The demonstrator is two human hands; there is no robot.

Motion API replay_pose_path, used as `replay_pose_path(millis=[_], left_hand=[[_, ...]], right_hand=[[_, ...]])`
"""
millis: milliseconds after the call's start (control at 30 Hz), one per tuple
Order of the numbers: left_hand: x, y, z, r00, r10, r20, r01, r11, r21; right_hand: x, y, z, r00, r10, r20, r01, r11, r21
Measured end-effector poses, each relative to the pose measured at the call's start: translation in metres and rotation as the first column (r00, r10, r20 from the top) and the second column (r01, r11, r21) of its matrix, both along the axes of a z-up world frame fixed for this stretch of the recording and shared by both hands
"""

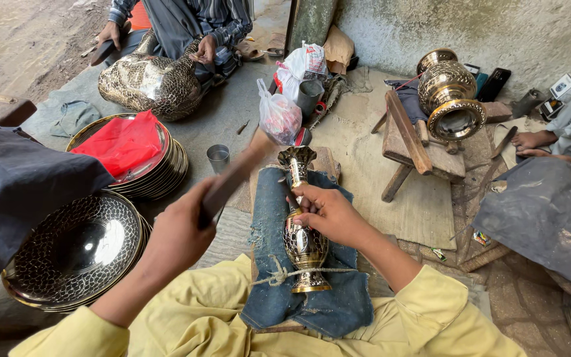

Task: The person uses a hammer and a chisel to create a decorative pattern on a metal vase. They repeatedly strike the chisel against the vase's surface while rotating it to cover different areas.

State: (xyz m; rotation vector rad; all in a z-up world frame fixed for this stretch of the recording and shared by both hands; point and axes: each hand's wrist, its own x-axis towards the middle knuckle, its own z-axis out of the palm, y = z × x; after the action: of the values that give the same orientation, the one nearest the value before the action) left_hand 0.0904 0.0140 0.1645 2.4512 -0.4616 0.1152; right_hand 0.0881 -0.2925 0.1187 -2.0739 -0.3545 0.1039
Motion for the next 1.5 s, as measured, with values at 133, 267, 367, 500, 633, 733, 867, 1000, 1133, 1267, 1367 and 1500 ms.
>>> replay_pose_path(millis=[133, 267, 367, 500, 633, 733, 867, 1000, 1133, 1267, 1367, 1500], left_hand=[[0.012, -0.006, 0.024, 0.999, -0.053, 0.005, 0.051, 0.98, 0.193], [0.024, -0.021, 0.054, 0.993, -0.11, -0.042, 0.113, 0.991, 0.07], [0.027, -0.032, 0.073, 0.977, -0.209, 0.028, 0.156, 0.806, 0.57], [0.036, -0.056, 0.096, 0.942, -0.306, 0.138, 0.269, 0.934, 0.235], [0.034, -0.081, 0.119, 0.91, -0.4, 0.11, 0.266, 0.766, 0.585], [0.015, -0.097, 0.139, 0.858, -0.478, 0.185, 0.284, 0.744, 0.605], [-0.011, -0.118, 0.149, 0.834, -0.539, 0.119, 0.191, 0.483, 0.854], [-0.011, -0.108, 0.139, 0.801, -0.534, 0.271, 0.29, 0.742, 0.605], [-0.009, -0.073, 0.104, 0.789, -0.488, 0.375, 0.234, 0.801, 0.551], [-0.002, -0.03, 0.045, 0.967, -0.256, -0.01, 0.243, 0.903, 0.356], [-0.009, -0.008, -0.01, 0.968, -0.218, -0.123, 0.249, 0.891, 0.379], [-0.022, 0.002, -0.059, 0.984, -0.111, -0.136, 0.147, 0.945, 0.291]], right_hand=[[-0.009, 0.006, -0.006, 0.987, -0.158, -0.002, 0.158, 0.984, 0.087], [-0.015, 0.01, -0.008, 0.962, -0.271, 0.03, 0.267, 0.958, 0.102], [-0.025, 0.013, -0.015, 0.945, -0.323, 0.054, 0.308, 0.933, 0.188], [-0.036, 0.018, -0.026, 0.884, -0.455, 0.109, 0.403, 0.86, 0.314], [-0.045, 0.025, -0.035, 0.823, -0.551, 0.137, 0.459, 0.787, 0.411], [-0.05, 0.029, -0.038, 0.779, -0.617, 0.113, 0.521, 0.736, 0.432], [-0.055, 0.034, -0.04, 0.755, -0.649, 0.094, 0.527, 0.686, 0.502], [-0.057, 0.037, -0.041, 0.736, -0.67, 0.091, 0.533, 0.658, 0.532], [-0.056, 0.028, -0.04, 0.793, -0.601, 0.097, 0.505, 0.739, 0.447], [-0.042, 0.007, -0.032, 0.945, -0.326, 0.018, 0.287, 0.856, 0.43], [-0.03, 0.001, -0.023, 0.994, -0.107, 0.014, 0.095, 0.927, 0.362], [-0.016, -0.003, -0.007, 0.999, 0.035, -0.04, -0.025, 0.973, 0.228]])
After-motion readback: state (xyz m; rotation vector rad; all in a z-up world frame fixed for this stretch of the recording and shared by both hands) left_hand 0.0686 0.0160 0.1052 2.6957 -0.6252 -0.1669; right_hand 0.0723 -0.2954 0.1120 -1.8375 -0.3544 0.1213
